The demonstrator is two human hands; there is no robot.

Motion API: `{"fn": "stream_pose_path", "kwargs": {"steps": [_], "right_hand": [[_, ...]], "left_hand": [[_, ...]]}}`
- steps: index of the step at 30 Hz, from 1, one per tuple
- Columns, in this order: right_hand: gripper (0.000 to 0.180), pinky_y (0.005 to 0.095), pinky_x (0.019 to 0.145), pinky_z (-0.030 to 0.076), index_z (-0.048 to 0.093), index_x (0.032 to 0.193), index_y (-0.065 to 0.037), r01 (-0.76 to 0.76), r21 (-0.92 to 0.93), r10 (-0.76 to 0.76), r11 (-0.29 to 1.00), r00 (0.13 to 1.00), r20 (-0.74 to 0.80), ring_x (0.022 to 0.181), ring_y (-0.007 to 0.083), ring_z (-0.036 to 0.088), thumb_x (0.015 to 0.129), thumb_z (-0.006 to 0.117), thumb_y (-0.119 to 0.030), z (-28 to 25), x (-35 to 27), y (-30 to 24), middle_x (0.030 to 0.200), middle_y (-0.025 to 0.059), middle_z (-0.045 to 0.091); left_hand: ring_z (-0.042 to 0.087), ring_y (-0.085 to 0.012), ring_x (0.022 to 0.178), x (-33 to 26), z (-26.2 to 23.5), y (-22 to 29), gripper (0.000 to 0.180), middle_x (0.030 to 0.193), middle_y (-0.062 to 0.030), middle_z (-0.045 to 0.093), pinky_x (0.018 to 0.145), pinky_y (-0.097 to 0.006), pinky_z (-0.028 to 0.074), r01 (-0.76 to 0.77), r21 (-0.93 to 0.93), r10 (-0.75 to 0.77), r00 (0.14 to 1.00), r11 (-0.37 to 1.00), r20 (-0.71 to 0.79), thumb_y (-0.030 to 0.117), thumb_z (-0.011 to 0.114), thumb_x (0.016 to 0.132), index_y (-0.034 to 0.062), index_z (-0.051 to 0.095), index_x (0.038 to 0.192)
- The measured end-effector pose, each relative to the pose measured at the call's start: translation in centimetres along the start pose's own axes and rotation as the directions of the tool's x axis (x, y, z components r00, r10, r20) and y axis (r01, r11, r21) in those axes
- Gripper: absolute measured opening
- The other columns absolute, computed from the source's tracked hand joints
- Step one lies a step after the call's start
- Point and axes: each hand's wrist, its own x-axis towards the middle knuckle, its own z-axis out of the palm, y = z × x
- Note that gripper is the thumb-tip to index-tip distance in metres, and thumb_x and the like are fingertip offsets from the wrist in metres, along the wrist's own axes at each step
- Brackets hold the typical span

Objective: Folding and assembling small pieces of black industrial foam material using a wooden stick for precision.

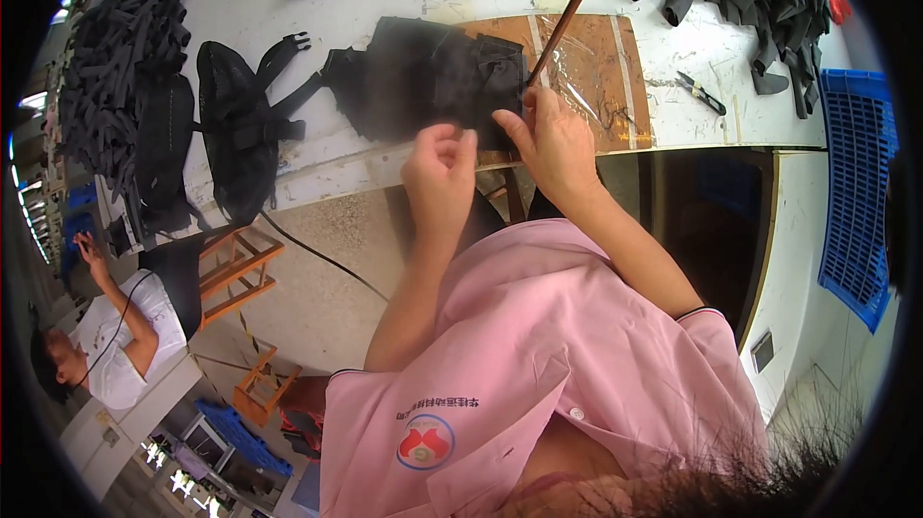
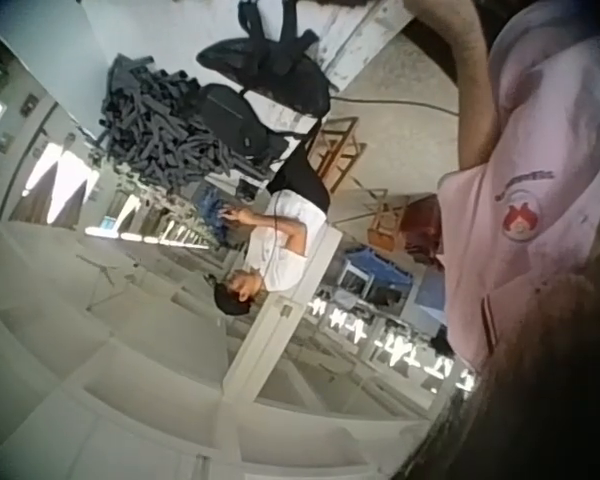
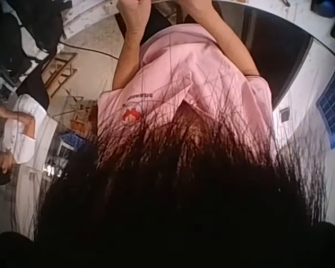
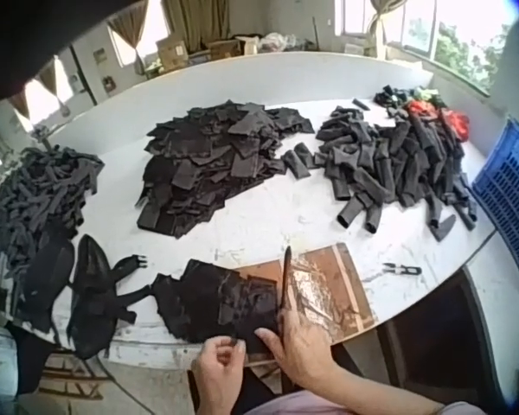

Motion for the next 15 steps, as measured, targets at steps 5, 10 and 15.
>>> {"fn": "stream_pose_path", "kwargs": {"steps": [5, 10, 15], "right_hand": [[0.031, 0.0375, 0.051, 0.043, 0.051, 0.071, 0.001, -0.225, 0.299, 0.163, 0.927, 0.962, 0.219, 0.058, 0.0324, 0.056, 0.079, 0.058, -0.029, -0.5, 0.0, -0.1, 0.058, 0.0161, 0.055], [0.032, 0.0337, 0.051, 0.043, 0.052, 0.071, 0.000, -0.362, 0.413, 0.225, 0.836, 0.912, 0.344, 0.056, 0.0240, 0.056, 0.079, 0.059, -0.030, -1.3, -0.6, 1.0, 0.057, 0.0093, 0.055], [0.033, 0.0288, 0.057, 0.045, 0.055, 0.077, -0.005, -0.811, 0.562, 0.007, -0.162, 0.568, 0.823, 0.065, 0.0132, 0.056, 0.079, 0.060, -0.038, -2.3, -0.6, 0.4, 0.069, 0.0018, 0.057]], "left_hand": [[0.051, -0.0137, 0.050, 0.7, 1.5, -1.3, 0.018, 0.061, -0.0078, 0.056, 0.048, -0.026, 0.040, -0.280, 0.515, 0.302, 0.952, 0.811, 0.042, 0.011, 0.065, 0.073, -0.0037, 0.056, 0.077], [0.052, -0.0088, 0.049, 1.7, -0.4, -0.7, 0.012, 0.061, -0.0028, 0.056, 0.046, -0.019, 0.039, 0.024, -0.181, -0.003, 0.993, 0.983, 0.115, 0.008, 0.065, 0.073, 0.0026, 0.055, 0.069], [0.048, -0.0033, 0.045, 2.5, -4.1, 3.7, 0.011, 0.057, 0.0019, 0.053, 0.042, -0.015, 0.037, 0.411, -0.433, -0.220, 0.878, 0.802, 0.425, 0.009, 0.064, 0.072, 0.0063, 0.054, 0.068]]}}
